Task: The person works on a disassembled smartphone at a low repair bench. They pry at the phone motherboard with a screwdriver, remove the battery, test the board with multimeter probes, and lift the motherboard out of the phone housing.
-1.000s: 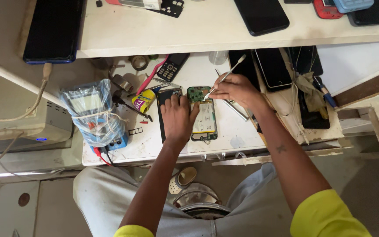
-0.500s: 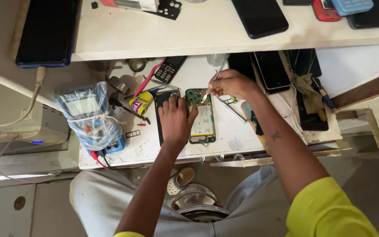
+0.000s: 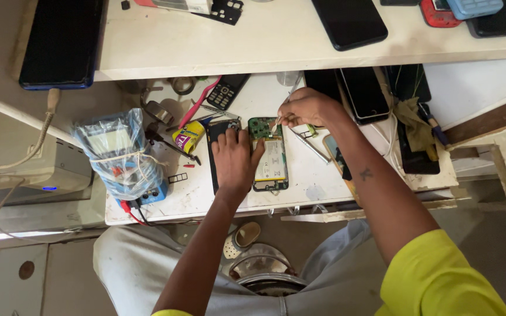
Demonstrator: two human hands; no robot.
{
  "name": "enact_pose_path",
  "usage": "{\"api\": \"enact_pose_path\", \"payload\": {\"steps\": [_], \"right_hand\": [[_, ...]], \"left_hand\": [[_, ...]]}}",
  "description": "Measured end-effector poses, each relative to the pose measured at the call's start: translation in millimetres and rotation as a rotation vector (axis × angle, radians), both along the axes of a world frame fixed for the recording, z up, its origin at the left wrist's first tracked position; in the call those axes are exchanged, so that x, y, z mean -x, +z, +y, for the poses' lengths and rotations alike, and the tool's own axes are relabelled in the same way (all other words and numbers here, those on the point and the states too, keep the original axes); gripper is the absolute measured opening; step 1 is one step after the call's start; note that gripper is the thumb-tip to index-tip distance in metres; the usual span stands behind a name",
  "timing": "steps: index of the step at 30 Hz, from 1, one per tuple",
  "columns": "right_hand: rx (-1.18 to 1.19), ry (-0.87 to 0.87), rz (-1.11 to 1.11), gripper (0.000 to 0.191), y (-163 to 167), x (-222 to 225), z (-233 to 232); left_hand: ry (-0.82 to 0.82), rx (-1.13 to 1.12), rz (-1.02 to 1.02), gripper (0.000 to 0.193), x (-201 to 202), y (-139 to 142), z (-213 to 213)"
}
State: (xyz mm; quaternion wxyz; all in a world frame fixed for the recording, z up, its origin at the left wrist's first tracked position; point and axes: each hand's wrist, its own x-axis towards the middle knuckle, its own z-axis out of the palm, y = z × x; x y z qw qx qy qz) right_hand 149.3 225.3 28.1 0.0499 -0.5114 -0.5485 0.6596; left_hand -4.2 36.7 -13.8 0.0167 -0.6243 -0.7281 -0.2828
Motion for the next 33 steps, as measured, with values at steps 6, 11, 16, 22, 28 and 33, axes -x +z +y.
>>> {"api": "enact_pose_path", "payload": {"steps": [6, 11, 16, 22, 28, 33], "right_hand": [[0.002, -0.028, -0.013, 0.015, 1, 2, 0], [0.016, -0.025, -0.009, 0.014, 3, 0, 0], [0.004, -0.041, -0.013, 0.013, 3, -3, -1], [0.03, -0.119, 0.187, 0.013, -4, -18, -7], [-0.164, -0.21, 0.321, 0.011, -19, -33, -29], [-0.454, -0.238, 0.394, 0.005, -35, -39, -57]], "left_hand": [[-0.031, -0.033, 0.037, 0.036, 0, 2, 0], [-0.079, -0.057, 0.022, 0.024, -2, 6, -5], [-0.079, -0.009, 0.04, 0.021, -2, 9, -3], [-0.077, -0.027, 0.026, 0.02, -2, 11, -4], [-0.074, -0.019, 0.028, 0.022, -1, 10, -2], [-0.073, -0.011, 0.019, 0.022, -1, 10, -2]]}}
